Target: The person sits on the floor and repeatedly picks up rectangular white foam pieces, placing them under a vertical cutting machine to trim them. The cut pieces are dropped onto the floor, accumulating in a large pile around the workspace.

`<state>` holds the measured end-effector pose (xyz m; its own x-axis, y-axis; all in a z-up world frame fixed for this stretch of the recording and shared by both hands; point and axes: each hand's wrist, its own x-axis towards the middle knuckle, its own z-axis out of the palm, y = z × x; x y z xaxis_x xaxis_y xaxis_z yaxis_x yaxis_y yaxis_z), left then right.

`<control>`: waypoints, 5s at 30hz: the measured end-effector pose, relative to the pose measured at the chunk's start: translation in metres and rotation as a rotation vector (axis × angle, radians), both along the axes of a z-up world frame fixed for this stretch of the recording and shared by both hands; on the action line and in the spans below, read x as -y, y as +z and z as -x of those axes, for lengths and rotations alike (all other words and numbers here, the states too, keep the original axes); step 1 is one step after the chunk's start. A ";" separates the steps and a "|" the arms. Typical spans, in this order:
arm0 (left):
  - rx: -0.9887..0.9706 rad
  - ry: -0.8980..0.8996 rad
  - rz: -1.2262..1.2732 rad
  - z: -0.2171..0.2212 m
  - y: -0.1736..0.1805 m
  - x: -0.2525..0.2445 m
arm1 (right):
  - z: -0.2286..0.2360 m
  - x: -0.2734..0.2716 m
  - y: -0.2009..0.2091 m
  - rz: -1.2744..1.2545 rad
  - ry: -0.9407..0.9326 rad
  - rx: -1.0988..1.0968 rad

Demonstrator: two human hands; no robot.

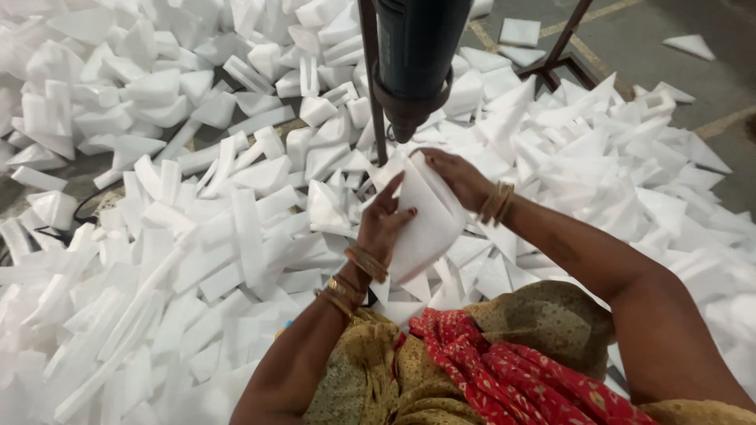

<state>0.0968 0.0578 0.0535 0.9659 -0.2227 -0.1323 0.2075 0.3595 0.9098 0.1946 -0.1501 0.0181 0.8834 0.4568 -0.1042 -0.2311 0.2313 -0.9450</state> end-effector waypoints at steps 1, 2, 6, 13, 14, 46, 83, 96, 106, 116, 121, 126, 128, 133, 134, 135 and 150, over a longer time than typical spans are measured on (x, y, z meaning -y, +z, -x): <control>-0.045 0.009 -0.059 0.011 0.003 0.005 | 0.017 0.002 0.008 0.040 -0.005 0.039; -0.005 0.005 -0.077 0.022 0.005 0.010 | 0.034 0.002 0.016 0.059 0.006 0.048; 0.126 -0.018 -0.088 0.055 0.005 0.017 | 0.083 -0.001 0.049 0.189 0.025 0.155; 0.194 -0.009 -0.020 0.081 0.005 0.018 | 0.110 -0.011 0.061 0.155 0.050 0.230; 0.196 -0.012 -0.027 0.083 0.004 0.019 | 0.112 -0.011 0.060 0.166 0.047 0.232; 0.266 -0.119 -0.269 0.083 0.022 -0.011 | 0.092 -0.008 0.037 -0.009 -0.033 0.149; 0.116 0.059 -0.045 0.072 -0.008 -0.017 | 0.093 -0.005 0.003 0.174 0.006 0.231; 0.150 0.072 -0.040 0.069 -0.014 -0.010 | 0.089 -0.008 -0.007 0.247 0.037 0.333; 0.107 0.045 -0.066 0.058 -0.023 -0.005 | 0.082 -0.009 -0.019 0.238 0.020 0.212; 0.069 -0.148 -0.197 0.041 -0.010 -0.009 | 0.069 -0.004 -0.024 0.209 -0.029 0.255; 0.076 -0.048 -0.061 0.011 -0.030 -0.004 | 0.042 -0.004 -0.025 0.112 -0.069 0.263; 0.176 -0.001 -0.034 -0.034 -0.039 -0.015 | -0.009 -0.016 -0.018 -0.053 -0.017 0.101; 0.251 0.001 -0.018 -0.050 -0.033 -0.021 | -0.030 -0.024 -0.020 -0.121 0.001 0.084; 0.167 0.053 -0.104 -0.073 -0.008 -0.031 | -0.079 -0.031 -0.030 -0.131 0.052 0.125; 0.175 0.046 -0.087 -0.076 -0.007 -0.031 | -0.081 -0.031 -0.031 -0.149 0.056 0.103; 0.184 0.039 -0.070 -0.079 -0.008 -0.030 | -0.081 -0.032 -0.028 -0.168 0.059 0.080; 0.122 0.000 -0.205 0.043 0.000 0.013 | 0.081 -0.009 0.013 -0.057 0.173 0.078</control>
